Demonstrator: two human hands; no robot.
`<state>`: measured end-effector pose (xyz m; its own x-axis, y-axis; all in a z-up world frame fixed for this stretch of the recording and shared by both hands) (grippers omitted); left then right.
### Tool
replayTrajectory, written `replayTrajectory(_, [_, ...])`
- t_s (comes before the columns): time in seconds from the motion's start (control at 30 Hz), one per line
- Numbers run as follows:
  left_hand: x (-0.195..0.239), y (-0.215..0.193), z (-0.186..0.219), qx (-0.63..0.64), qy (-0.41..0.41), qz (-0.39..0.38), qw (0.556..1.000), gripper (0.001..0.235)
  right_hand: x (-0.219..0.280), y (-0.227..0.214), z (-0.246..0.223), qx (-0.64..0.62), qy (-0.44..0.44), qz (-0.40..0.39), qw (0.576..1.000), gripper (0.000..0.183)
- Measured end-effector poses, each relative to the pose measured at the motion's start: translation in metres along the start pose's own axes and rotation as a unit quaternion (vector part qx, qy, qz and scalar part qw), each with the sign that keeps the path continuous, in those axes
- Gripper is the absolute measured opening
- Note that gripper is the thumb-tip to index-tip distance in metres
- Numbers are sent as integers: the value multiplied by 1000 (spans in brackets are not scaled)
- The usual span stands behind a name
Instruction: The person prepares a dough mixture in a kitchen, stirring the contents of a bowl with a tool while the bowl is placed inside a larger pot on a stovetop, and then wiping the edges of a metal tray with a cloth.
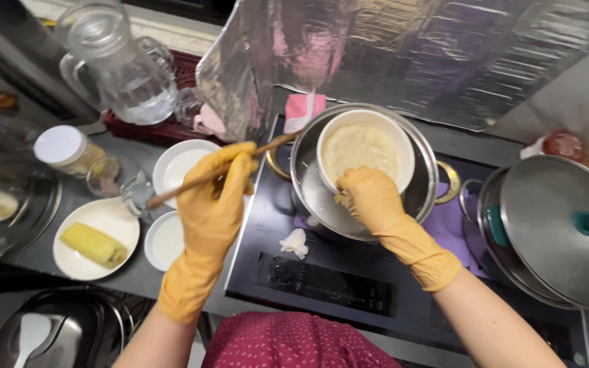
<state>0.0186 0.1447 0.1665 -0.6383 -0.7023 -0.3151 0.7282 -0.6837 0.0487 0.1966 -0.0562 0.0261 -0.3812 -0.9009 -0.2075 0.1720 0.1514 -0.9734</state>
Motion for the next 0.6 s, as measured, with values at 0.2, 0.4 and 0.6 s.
replayTrajectory(0.2, [53,-48,-53,-66,-85,77,991,14,-2,-7,0,1,-5,-6,1000,23])
replayTrajectory(0.4, [94,-67,-111,49,-171,161,971,21,-2,-8,0,8,5,-26,1000,23])
replayTrajectory(0.6, [98,-63,-117,-164,-126,65,976,21,-5,-9,1,13,9,-48,999,23])
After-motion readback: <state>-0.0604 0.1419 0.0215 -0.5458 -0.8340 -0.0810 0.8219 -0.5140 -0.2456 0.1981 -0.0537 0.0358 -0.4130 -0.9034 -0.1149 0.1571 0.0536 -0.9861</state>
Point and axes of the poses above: each hand's wrist, its own x-axis away from the middle knuckle, its own y-axis out of the palm, z = x × y, the point moved 5 cm from there along -x, towards the middle knuckle, and after that the axes turned 6 degrees about -y, right-handed, at the moved point
